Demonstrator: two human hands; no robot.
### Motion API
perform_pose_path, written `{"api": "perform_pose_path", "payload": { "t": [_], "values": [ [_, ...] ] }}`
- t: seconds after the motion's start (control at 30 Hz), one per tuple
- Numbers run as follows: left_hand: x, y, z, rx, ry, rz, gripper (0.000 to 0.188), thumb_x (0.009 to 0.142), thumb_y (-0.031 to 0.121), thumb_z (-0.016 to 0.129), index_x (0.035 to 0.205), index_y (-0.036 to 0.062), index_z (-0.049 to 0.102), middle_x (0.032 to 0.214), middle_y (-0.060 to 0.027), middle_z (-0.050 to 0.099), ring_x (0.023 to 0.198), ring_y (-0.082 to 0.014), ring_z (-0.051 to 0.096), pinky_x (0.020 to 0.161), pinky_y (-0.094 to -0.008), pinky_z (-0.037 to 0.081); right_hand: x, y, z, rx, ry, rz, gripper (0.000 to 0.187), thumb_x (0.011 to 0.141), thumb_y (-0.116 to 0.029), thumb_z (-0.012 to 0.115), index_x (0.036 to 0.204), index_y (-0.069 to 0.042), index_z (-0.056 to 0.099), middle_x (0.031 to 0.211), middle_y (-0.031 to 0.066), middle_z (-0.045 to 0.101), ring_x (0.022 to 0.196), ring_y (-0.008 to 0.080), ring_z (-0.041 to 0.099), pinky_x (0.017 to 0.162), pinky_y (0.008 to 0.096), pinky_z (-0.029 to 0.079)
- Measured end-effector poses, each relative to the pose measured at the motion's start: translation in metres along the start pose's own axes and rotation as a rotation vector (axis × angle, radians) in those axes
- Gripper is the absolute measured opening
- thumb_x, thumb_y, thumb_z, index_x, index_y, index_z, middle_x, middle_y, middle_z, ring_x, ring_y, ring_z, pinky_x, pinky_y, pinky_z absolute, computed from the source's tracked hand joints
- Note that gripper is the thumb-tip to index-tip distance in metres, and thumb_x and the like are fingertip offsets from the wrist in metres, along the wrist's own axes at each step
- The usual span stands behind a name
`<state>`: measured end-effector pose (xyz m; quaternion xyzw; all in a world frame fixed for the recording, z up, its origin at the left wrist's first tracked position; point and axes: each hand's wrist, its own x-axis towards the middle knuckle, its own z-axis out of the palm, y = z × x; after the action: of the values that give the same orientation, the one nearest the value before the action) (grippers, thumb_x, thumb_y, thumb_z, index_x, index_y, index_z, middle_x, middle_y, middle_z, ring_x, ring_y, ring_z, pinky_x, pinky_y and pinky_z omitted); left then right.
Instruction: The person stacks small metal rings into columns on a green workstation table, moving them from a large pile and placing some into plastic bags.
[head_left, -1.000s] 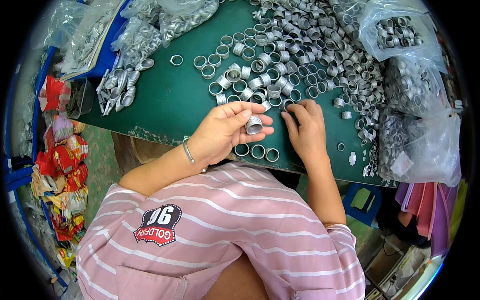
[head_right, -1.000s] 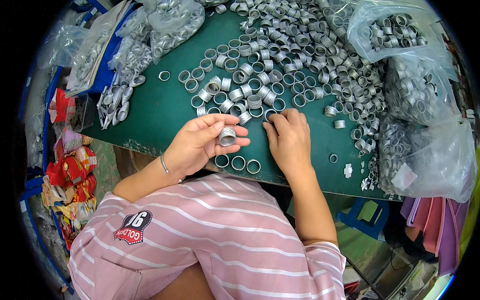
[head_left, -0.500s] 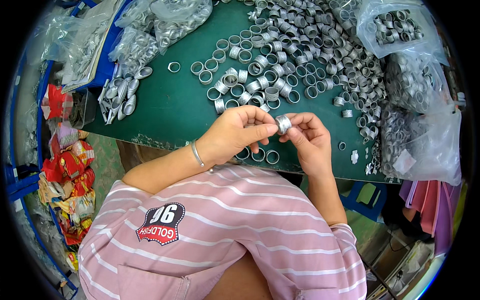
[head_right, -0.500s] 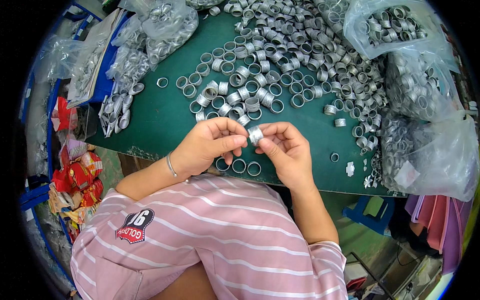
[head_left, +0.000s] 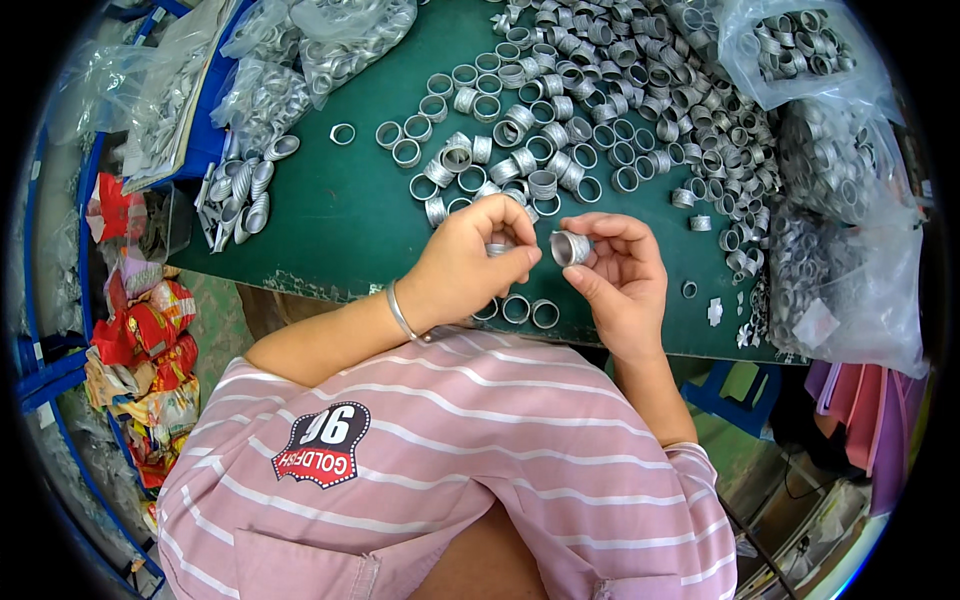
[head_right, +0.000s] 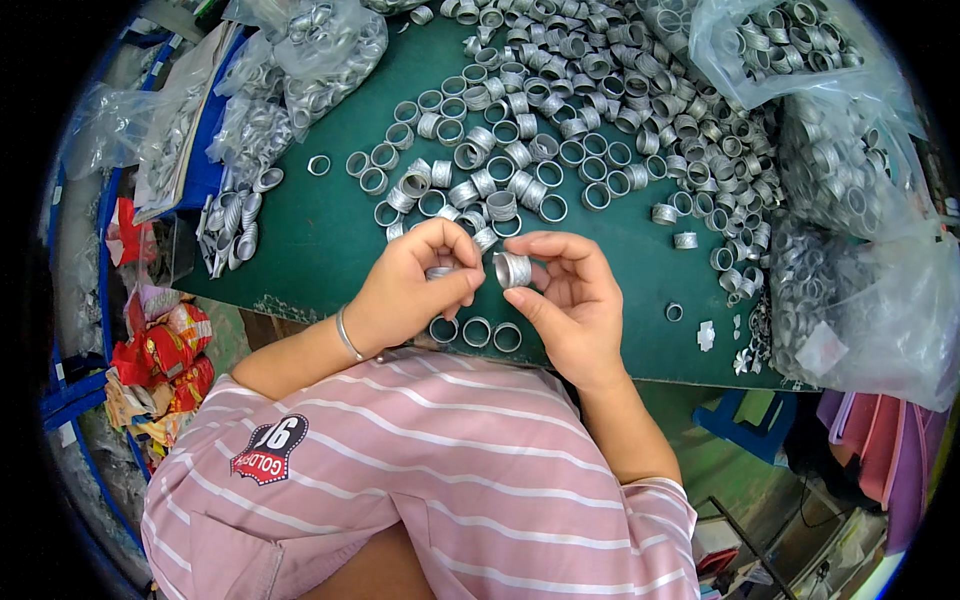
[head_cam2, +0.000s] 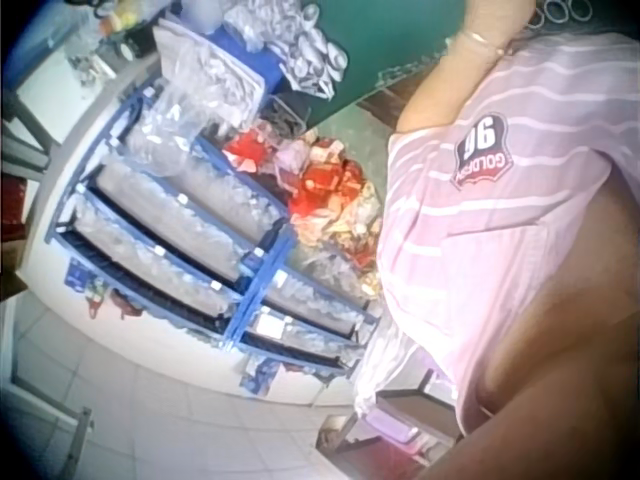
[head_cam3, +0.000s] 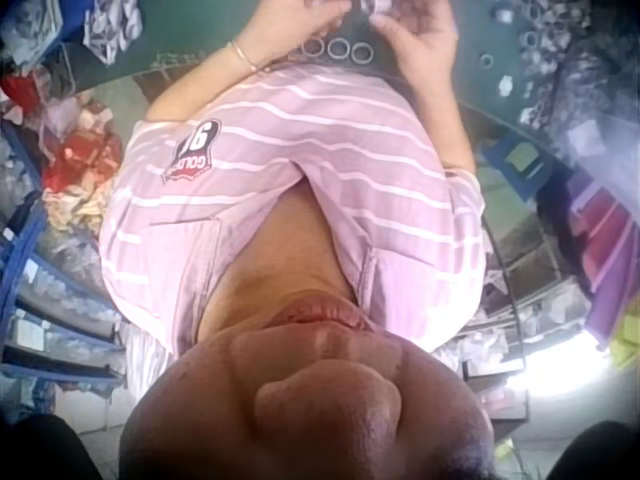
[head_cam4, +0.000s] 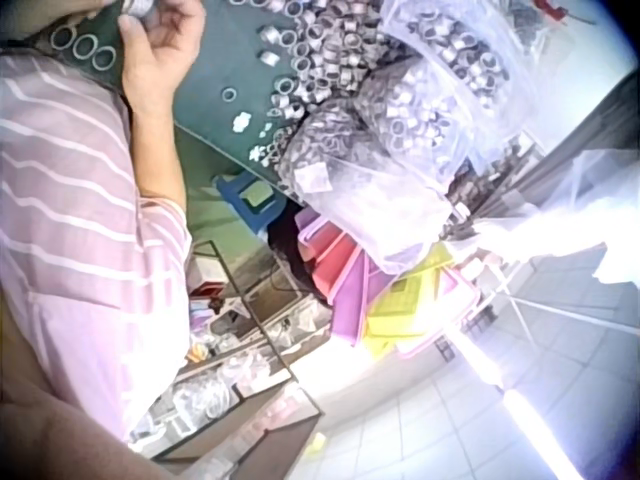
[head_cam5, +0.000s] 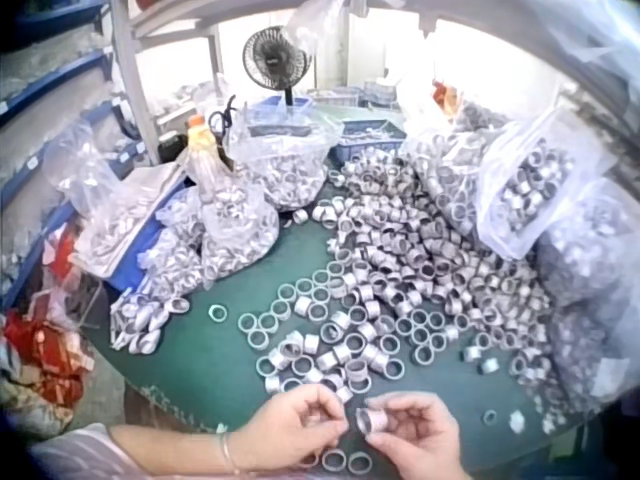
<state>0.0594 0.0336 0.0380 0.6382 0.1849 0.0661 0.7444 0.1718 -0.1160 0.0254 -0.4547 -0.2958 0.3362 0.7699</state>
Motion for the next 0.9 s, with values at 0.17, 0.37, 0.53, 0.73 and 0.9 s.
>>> {"api": "perform_pose_path", "payload": {
  "t": [0.17,0.37,0.53,0.73,0.9],
  "values": [
    [0.0,0.008,-0.003,-0.704,-0.126,-0.465,0.025,0.093,0.019,0.052,0.109,0.0001,0.053,0.087,-0.0116,0.063,0.073,-0.015,0.065,0.051,-0.0209,0.052,0.002,-0.009,0.012,-0.332,-0.14,-0.133,0.028,0.075,0.011,0.063,0.101,0.002,0.058,0.105,0.0151,0.06,0.104,0.0254,0.057,0.089,0.0336,0.045],
    [-0.003,0.0,-0.012,-0.569,-0.155,-0.443,0.019,0.09,0.02,0.058,0.096,0.0019,0.06,0.087,-0.0073,0.063,0.08,-0.0155,0.065,0.057,-0.0236,0.054,0.041,0.001,-0.007,-1.098,-0.045,-0.301,0.018,0.075,0.0,0.066,0.093,-0.004,0.064,0.085,0.0108,0.059,0.077,0.0265,0.057,0.067,0.0338,0.047],
    [-0.006,-0.003,-0.014,-0.423,-0.088,-0.335,0.015,0.088,0.016,0.061,0.096,0.0026,0.059,0.091,-0.0071,0.063,0.082,-0.0153,0.065,0.06,-0.0246,0.054,0.057,0.008,-0.004,-1.215,-0.129,-0.219,0.014,0.075,-0.004,0.068,0.089,-0.004,0.065,0.083,0.0082,0.056,0.076,0.0248,0.055,0.065,0.0335,0.045],
    [-0.003,0.008,-0.015,-0.348,0.06,-0.286,0.019,0.087,0.015,0.063,0.099,0.0022,0.057,0.088,-0.0059,0.064,0.079,-0.0148,0.065,0.056,-0.0222,0.051,0.039,0.006,-0.004,-0.553,-0.119,0.074,0.007,0.081,0.0,0.064,0.087,0.001,0.063,0.089,0.0059,0.058,0.082,0.0134,0.057,0.066,0.0254,0.047],
    [-0.002,-0.003,-0.013,0.024,0.15,0.192,0.015,0.08,0.005,0.069,0.094,0.0032,0.063,0.088,-0.0026,0.061,0.077,-0.0102,0.058,0.064,-0.0208,0.045,0.027,0.005,0.007,-0.245,-0.08,0.115,0.015,0.082,0.003,0.062,0.097,0.001,0.058,0.097,0.0103,0.058,0.09,0.0155,0.059,0.074,0.0259,0.051]
  ]
}}
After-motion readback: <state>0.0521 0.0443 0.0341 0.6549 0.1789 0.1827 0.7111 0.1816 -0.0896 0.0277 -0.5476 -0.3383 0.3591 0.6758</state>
